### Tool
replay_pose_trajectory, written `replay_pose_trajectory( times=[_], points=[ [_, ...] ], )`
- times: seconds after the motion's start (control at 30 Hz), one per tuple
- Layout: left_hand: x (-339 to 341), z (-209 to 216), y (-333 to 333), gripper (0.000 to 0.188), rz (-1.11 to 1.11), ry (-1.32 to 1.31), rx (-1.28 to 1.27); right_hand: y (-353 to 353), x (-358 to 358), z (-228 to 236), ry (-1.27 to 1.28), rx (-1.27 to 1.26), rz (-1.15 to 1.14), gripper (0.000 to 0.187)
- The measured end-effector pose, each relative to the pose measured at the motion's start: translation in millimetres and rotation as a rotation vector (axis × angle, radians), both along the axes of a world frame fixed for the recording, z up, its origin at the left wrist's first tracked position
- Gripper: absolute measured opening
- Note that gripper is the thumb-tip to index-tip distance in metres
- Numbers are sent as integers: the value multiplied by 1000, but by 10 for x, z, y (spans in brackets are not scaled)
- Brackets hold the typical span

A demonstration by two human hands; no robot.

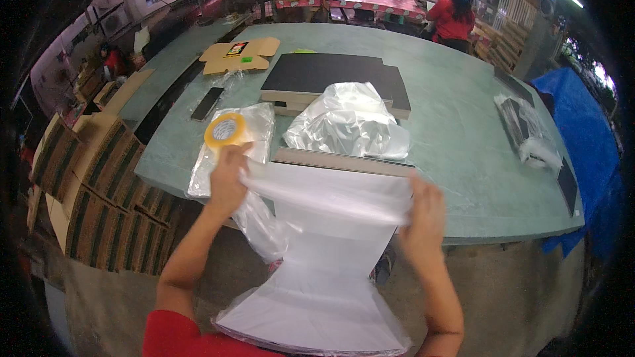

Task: The person wraps black rectangular panels in plastic sheets and places them onto a stack on a workbench.

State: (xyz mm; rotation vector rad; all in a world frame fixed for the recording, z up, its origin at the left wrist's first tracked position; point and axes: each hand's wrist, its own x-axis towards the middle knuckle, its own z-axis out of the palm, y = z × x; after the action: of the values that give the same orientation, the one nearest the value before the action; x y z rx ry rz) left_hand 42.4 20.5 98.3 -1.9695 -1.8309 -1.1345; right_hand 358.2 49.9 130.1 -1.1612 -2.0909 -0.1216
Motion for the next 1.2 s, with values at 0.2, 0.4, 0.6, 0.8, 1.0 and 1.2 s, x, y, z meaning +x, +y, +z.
replay_pose_trajectory(
  times=[0.2,0.4,0.6,0.8,1.0,1.2],
  points=[
    [321,74,-79,58,-181,128,-106,81,459,-132,119,-135,53,47],
    [-145,272,-272,38,-748,-647,-634,83,942,-281,748,-1052,495,16],
    [-62,-825,-812,28,-898,-1728,-1457,-569,1121,-1758,1258,-1494,590,12],
    [104,-2396,-761,19,-367,-1500,-1373,-567,1041,-3308,-71,-1277,-184,26],
    [-142,-1768,-708,22,-33,-726,-971,-391,938,-2537,437,-948,-337,23],
    [407,-139,-821,31,-1150,-814,-1314,-409,557,-636,492,-1490,1733,40]
  ],
)
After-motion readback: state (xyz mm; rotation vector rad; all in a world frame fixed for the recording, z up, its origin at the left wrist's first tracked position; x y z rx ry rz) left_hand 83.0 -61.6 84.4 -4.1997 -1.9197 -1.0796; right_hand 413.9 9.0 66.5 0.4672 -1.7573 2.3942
